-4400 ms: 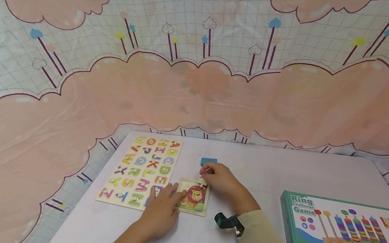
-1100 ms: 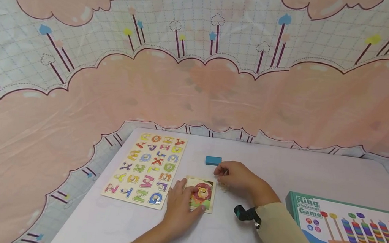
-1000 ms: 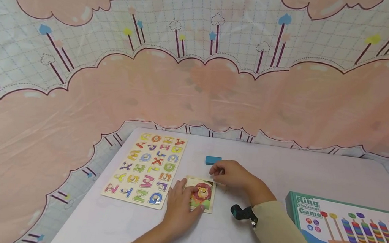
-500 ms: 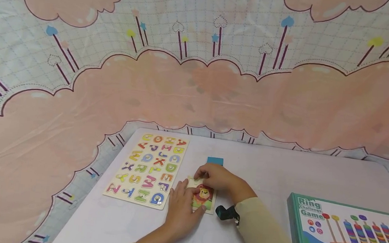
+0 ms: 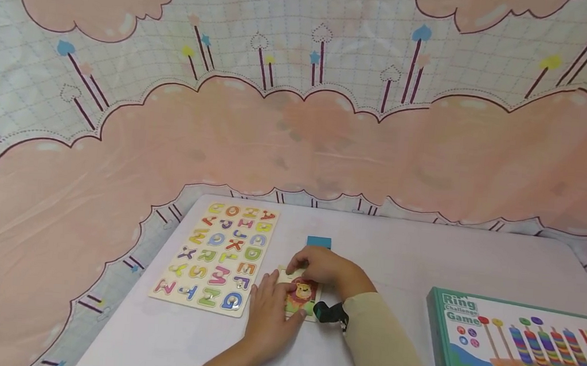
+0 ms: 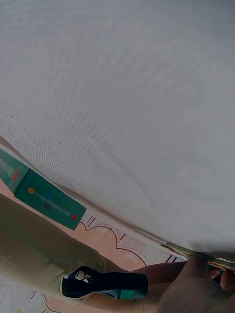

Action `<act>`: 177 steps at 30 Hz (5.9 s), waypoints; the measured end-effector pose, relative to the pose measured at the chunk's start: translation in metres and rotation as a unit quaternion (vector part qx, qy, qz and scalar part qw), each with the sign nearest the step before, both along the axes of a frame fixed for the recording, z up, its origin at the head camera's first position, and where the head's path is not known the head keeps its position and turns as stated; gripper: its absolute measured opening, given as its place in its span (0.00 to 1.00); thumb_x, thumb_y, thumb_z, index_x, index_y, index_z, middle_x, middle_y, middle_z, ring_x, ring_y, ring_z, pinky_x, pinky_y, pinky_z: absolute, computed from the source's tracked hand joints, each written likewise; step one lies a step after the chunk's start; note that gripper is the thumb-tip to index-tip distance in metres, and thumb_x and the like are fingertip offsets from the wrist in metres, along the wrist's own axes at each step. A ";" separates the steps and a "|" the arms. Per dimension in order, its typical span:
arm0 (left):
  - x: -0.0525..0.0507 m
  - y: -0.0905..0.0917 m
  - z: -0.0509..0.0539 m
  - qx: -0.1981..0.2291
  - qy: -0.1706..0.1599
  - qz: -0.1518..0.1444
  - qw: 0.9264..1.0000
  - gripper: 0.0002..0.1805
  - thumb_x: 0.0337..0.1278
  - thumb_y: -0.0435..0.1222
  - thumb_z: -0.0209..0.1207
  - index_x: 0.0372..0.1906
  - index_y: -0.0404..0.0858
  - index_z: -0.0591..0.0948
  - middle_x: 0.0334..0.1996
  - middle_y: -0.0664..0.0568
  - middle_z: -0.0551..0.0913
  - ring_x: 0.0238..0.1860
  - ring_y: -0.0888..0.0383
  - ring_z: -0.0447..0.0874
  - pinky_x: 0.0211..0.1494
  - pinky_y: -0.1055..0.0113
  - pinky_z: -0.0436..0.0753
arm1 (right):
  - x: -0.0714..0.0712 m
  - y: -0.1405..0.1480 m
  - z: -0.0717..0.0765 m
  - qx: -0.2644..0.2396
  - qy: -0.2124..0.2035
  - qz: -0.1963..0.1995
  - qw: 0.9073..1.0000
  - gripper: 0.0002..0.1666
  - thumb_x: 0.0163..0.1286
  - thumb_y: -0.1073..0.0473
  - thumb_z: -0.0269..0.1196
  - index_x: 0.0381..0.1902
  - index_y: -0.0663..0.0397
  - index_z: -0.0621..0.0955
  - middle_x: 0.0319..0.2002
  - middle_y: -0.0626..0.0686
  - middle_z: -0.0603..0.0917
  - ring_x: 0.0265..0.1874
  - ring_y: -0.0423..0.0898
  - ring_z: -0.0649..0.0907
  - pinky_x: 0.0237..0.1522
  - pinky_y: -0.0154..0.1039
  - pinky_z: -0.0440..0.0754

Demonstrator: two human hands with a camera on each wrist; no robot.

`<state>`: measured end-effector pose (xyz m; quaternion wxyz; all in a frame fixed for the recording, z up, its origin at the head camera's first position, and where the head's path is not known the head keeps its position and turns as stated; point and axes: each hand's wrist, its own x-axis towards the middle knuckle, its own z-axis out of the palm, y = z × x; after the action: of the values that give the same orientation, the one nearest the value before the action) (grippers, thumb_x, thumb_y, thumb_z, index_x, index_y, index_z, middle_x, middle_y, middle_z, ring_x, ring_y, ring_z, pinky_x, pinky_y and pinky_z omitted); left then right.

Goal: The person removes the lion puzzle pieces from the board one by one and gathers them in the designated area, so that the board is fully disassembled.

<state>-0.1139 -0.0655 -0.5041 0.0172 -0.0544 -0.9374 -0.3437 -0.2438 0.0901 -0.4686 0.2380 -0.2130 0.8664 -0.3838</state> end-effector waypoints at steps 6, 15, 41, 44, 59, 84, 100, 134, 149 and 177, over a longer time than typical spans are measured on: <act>0.001 -0.001 -0.001 0.007 0.002 0.005 1.000 0.28 0.65 0.43 0.71 0.64 0.39 0.76 0.82 0.35 0.56 0.84 0.34 0.45 0.82 0.30 0.39 | 0.000 -0.002 0.001 -0.009 -0.017 -0.005 1.000 0.24 0.65 0.79 0.64 0.41 0.43 0.92 0.52 0.45 0.85 0.56 0.47 0.80 0.72 0.58 0.74; 0.000 0.000 -0.003 0.011 0.005 0.005 1.000 0.27 0.64 0.44 0.71 0.63 0.39 0.76 0.82 0.34 0.56 0.84 0.34 0.45 0.82 0.31 0.38 | 0.001 0.002 0.002 -0.014 -0.047 -0.009 0.999 0.26 0.64 0.80 0.65 0.45 0.44 0.92 0.52 0.45 0.84 0.54 0.47 0.78 0.68 0.55 0.77; 0.001 -0.001 0.003 -0.003 -0.010 -0.002 1.000 0.27 0.66 0.44 0.70 0.64 0.39 0.76 0.82 0.35 0.55 0.84 0.34 0.45 0.81 0.30 0.38 | 0.005 0.001 0.002 0.007 -0.015 -0.008 1.000 0.24 0.66 0.78 0.68 0.43 0.40 0.91 0.53 0.45 0.83 0.55 0.48 0.79 0.68 0.55 0.78; 0.001 -0.001 0.003 -0.004 -0.005 -0.004 1.000 0.27 0.66 0.43 0.70 0.64 0.39 0.76 0.82 0.35 0.56 0.84 0.34 0.45 0.81 0.30 0.38 | 0.006 0.000 0.001 0.016 0.002 -0.006 1.000 0.23 0.65 0.77 0.70 0.41 0.37 0.90 0.55 0.46 0.83 0.58 0.50 0.78 0.70 0.57 0.77; 0.001 0.000 0.001 -0.002 0.001 -0.006 1.000 0.28 0.66 0.44 0.70 0.64 0.38 0.75 0.82 0.34 0.56 0.84 0.34 0.44 0.81 0.30 0.37 | 0.012 -0.001 0.002 -0.002 0.015 0.004 1.000 0.21 0.67 0.76 0.70 0.40 0.39 0.88 0.50 0.45 0.84 0.51 0.48 0.80 0.63 0.53 0.83; 0.000 0.000 -0.005 0.002 0.020 -0.006 1.000 0.28 0.65 0.45 0.69 0.64 0.39 0.76 0.82 0.33 0.56 0.84 0.33 0.45 0.81 0.30 0.37 | 0.011 0.009 0.004 -0.074 -0.003 -0.007 0.997 0.07 0.76 0.66 0.65 0.45 0.48 0.86 0.39 0.47 0.87 0.37 0.47 0.83 0.43 0.42 0.83; 0.002 0.000 0.002 -0.011 0.004 0.002 1.000 0.26 0.65 0.43 0.71 0.63 0.39 0.77 0.82 0.34 0.57 0.84 0.34 0.46 0.82 0.30 0.40 | 0.006 0.043 0.004 -0.108 -0.019 -0.011 0.994 0.06 0.74 0.66 0.65 0.46 0.54 0.86 0.38 0.50 0.85 0.37 0.48 0.80 0.36 0.41 0.79; 0.001 0.000 -0.004 -0.012 0.002 0.001 1.000 0.28 0.65 0.44 0.70 0.65 0.39 0.77 0.83 0.35 0.55 0.85 0.35 0.43 0.82 0.32 0.37 | 0.014 0.102 0.006 -0.044 -0.049 -0.047 0.997 0.06 0.72 0.70 0.66 0.42 0.56 0.87 0.33 0.52 0.83 0.38 0.49 0.81 0.43 0.41 0.82; 0.001 0.000 -0.003 -0.011 0.002 -0.003 1.000 0.28 0.66 0.44 0.69 0.65 0.38 0.76 0.83 0.35 0.54 0.85 0.34 0.42 0.82 0.31 0.38 | 0.017 0.108 0.006 -0.017 -0.041 -0.047 0.998 0.08 0.71 0.73 0.66 0.42 0.56 0.87 0.32 0.52 0.83 0.35 0.48 0.81 0.42 0.43 0.83; 0.001 0.000 0.000 0.007 -0.005 0.002 1.000 0.27 0.64 0.42 0.72 0.62 0.38 0.77 0.83 0.35 0.55 0.85 0.34 0.43 0.81 0.30 0.38 | 0.018 0.107 0.013 0.004 -0.012 -0.066 0.998 0.07 0.72 0.69 0.67 0.46 0.56 0.86 0.33 0.51 0.82 0.32 0.47 0.83 0.40 0.42 0.84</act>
<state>-0.1132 -0.0651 -0.5037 0.0140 -0.0507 -0.9351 -0.3504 -0.2255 0.1968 -0.4555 0.2236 -0.1500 0.8770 -0.3980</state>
